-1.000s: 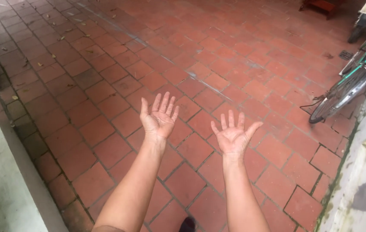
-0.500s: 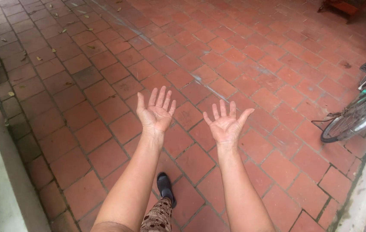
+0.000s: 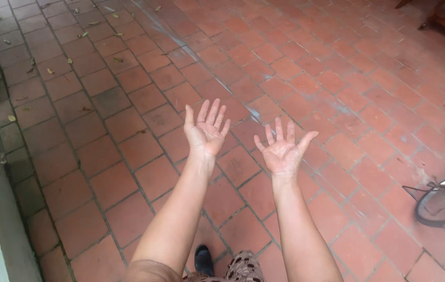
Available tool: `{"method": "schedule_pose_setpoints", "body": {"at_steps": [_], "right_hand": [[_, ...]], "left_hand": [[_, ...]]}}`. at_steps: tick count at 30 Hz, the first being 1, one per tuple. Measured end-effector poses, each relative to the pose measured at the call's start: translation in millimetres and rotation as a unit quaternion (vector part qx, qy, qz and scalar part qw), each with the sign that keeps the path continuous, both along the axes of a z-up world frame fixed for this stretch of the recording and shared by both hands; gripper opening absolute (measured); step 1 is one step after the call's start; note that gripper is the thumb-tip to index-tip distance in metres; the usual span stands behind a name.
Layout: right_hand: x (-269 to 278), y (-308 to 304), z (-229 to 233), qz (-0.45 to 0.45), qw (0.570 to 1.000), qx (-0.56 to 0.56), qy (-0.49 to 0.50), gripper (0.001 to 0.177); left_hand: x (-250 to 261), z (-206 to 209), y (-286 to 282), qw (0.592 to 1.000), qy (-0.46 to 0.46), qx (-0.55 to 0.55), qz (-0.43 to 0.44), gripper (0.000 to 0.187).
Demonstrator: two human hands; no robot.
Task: The recorder picks up and carries corrugated roofing sheets across an outdoor patio area.
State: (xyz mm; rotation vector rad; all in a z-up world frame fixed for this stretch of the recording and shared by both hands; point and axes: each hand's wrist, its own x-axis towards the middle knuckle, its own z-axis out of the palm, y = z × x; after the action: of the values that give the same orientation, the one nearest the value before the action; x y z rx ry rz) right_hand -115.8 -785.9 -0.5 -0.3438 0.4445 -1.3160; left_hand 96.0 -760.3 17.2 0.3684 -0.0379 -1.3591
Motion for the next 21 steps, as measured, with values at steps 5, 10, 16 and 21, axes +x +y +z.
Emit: {"method": "schedule_pose_setpoints", "body": {"at_steps": [5,10,16,21], "right_hand": [[15,-80,-9,0.000,1.000,0.005,-0.016,0.127],[35,-180,-16,0.023,0.999,0.018,-0.029,0.126],[22,-318,-8,0.015,0.998,0.017,-0.056,0.124],[13,-422,5,0.038,0.998,0.004,-0.043,0.123]], "left_hand": [[21,-2,-79,1.000,0.003,0.011,0.014,0.085],[38,1,-170,0.999,-0.011,0.012,0.041,0.086],[26,14,-298,0.998,-0.019,0.003,0.060,0.085],[16,25,-383,0.997,0.008,0.012,0.072,0.085]]}}
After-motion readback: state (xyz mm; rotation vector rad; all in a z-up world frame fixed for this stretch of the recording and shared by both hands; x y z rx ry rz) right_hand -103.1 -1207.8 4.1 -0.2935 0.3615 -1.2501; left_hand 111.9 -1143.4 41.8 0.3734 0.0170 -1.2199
